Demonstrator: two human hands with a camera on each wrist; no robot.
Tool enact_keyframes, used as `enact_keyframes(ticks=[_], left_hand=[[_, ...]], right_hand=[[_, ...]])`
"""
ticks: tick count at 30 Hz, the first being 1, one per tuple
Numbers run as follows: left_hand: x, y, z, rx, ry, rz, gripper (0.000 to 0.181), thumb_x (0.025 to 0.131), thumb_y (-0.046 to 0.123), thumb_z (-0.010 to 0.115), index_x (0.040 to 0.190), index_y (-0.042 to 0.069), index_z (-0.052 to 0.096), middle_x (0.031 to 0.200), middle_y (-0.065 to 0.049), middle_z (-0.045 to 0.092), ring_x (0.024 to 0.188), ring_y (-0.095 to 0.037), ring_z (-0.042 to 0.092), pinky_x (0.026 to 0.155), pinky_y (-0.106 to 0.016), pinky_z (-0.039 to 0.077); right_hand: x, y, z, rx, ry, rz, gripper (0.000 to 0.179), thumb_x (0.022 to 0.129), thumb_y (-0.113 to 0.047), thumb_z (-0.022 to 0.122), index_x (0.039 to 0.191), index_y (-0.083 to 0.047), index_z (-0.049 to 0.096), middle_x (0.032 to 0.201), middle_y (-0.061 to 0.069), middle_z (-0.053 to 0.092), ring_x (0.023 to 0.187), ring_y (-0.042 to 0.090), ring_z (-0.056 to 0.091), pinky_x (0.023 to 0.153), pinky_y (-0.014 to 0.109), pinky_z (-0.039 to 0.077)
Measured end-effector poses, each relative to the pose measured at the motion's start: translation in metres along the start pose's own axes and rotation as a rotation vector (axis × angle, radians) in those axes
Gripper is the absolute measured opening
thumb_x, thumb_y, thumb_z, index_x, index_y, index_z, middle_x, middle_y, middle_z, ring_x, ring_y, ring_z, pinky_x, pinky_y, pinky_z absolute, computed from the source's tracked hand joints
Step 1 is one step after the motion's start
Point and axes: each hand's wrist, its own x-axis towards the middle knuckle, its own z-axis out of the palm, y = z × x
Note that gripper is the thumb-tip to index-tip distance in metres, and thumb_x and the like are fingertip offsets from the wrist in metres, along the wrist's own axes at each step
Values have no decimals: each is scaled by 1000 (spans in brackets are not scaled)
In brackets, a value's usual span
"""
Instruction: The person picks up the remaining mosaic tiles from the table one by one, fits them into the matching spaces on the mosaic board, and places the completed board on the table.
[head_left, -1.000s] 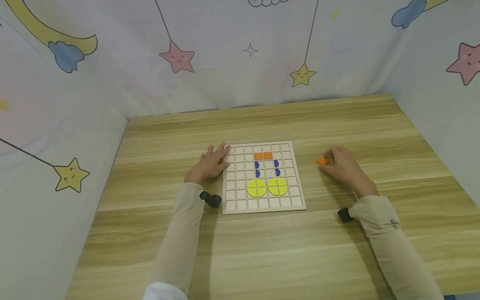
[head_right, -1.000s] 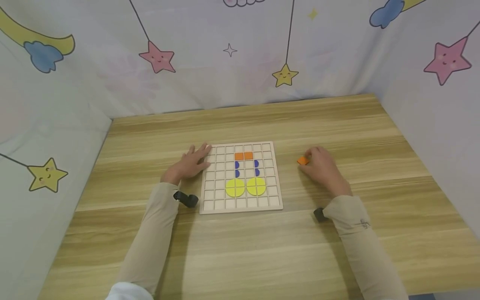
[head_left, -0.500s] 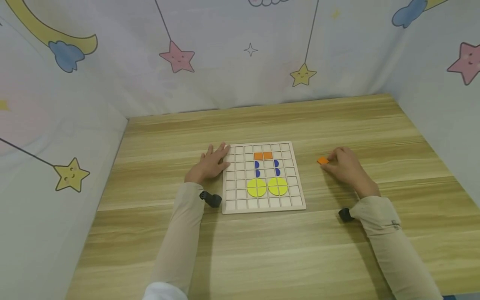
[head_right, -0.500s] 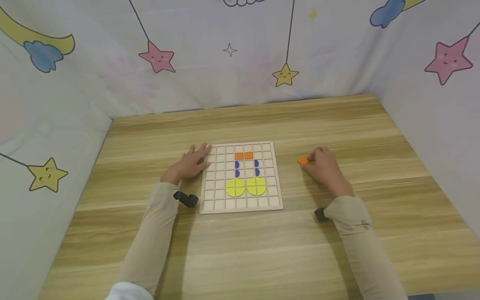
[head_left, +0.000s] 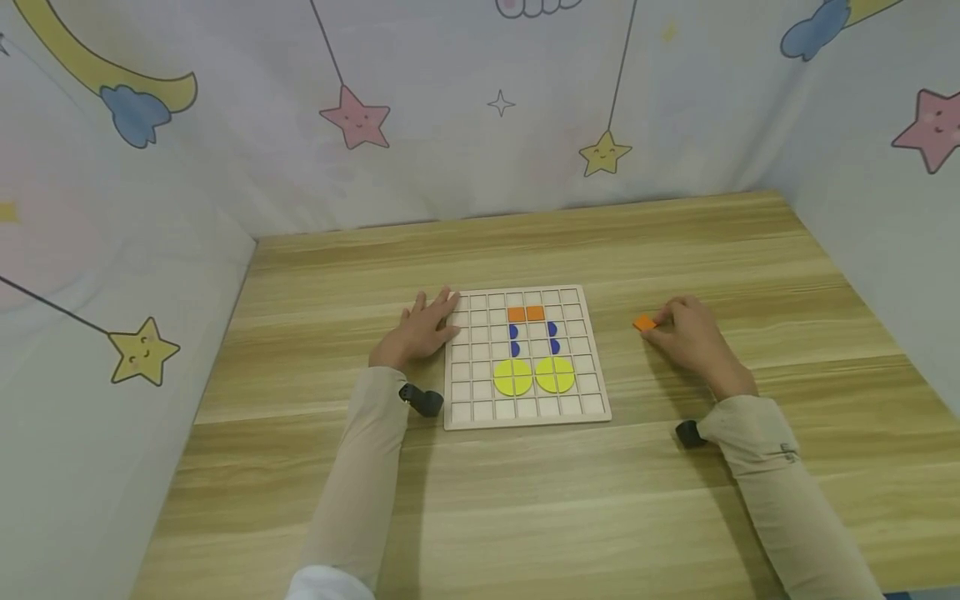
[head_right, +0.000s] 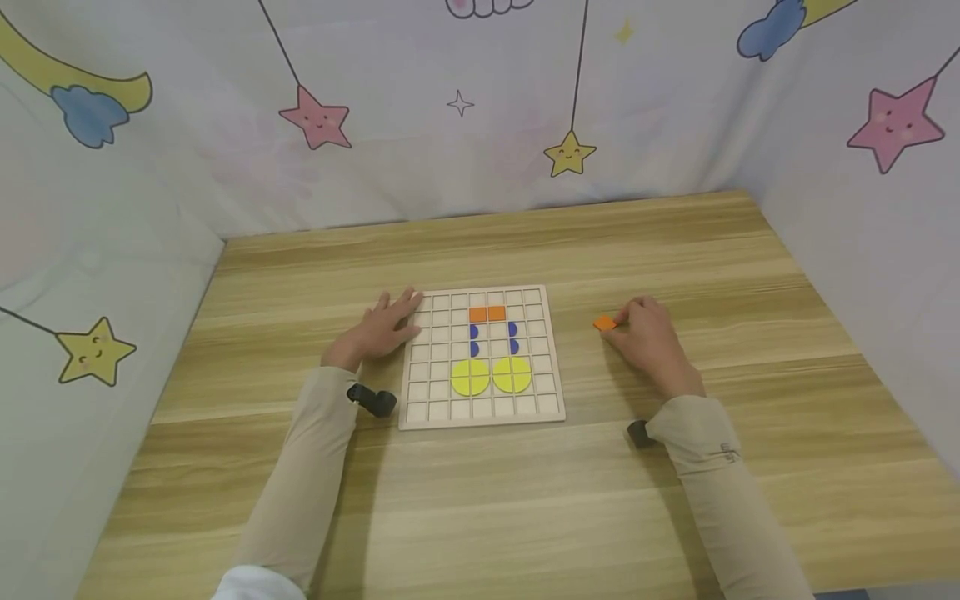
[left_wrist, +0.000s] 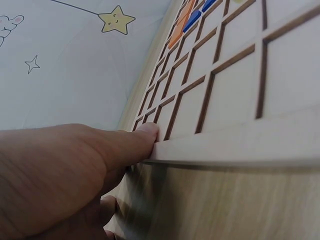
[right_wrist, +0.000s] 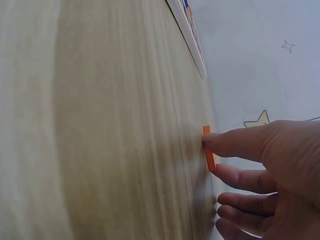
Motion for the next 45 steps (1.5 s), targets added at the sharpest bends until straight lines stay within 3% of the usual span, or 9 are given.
enact_keyframes(ticks=[13, 20, 28, 38, 45], left_hand=[[-1, -1, 1, -15, 6, 9, 63, 103, 28, 41, 155, 17, 9, 162, -5, -3, 145, -38, -16, 116, -60, -5], [-1, 0, 0, -13, 3, 4, 63, 103, 27, 41, 155, 17, 7, 162, -6, -4, 145, -38, -16, 116, -60, -6], [-1, 0, 0, 6, -3, -1, 63, 103, 27, 40, 156, 17, 6, 162, -6, -5, 145, -38, -16, 116, -60, -5], [-2, 1, -1, 1, -6, 2, 63, 103, 28, 40, 156, 16, 6, 162, -6, -4, 145, -38, -16, 116, -60, -5], [0, -1, 0, 10, -6, 3, 63, 103, 27, 40, 156, 17, 6, 162, -6, -5, 145, -38, -16, 116, -60, -5]], right_hand=[[-1, 1, 2, 2, 57, -28, 36, 90, -20, 64, 106, 11, 60, 129, 34, 46, 122, 51, 38, 103, 63, 32], [5, -10, 5, 13, 115, -89, 38, 88, -22, 66, 108, 11, 61, 129, 32, 49, 123, 48, 41, 106, 61, 29], [15, -23, 8, 3, 157, -126, 34, 88, -21, 67, 106, 7, 61, 130, 28, 51, 123, 45, 44, 106, 57, 33], [26, -44, 14, 24, 109, -151, 35, 89, -26, 66, 108, 3, 62, 137, 24, 47, 129, 44, 40, 109, 56, 30], [35, -57, 26, -3, 70, -214, 34, 89, -28, 66, 108, 0, 64, 136, 21, 49, 127, 41, 43, 108, 55, 32]])
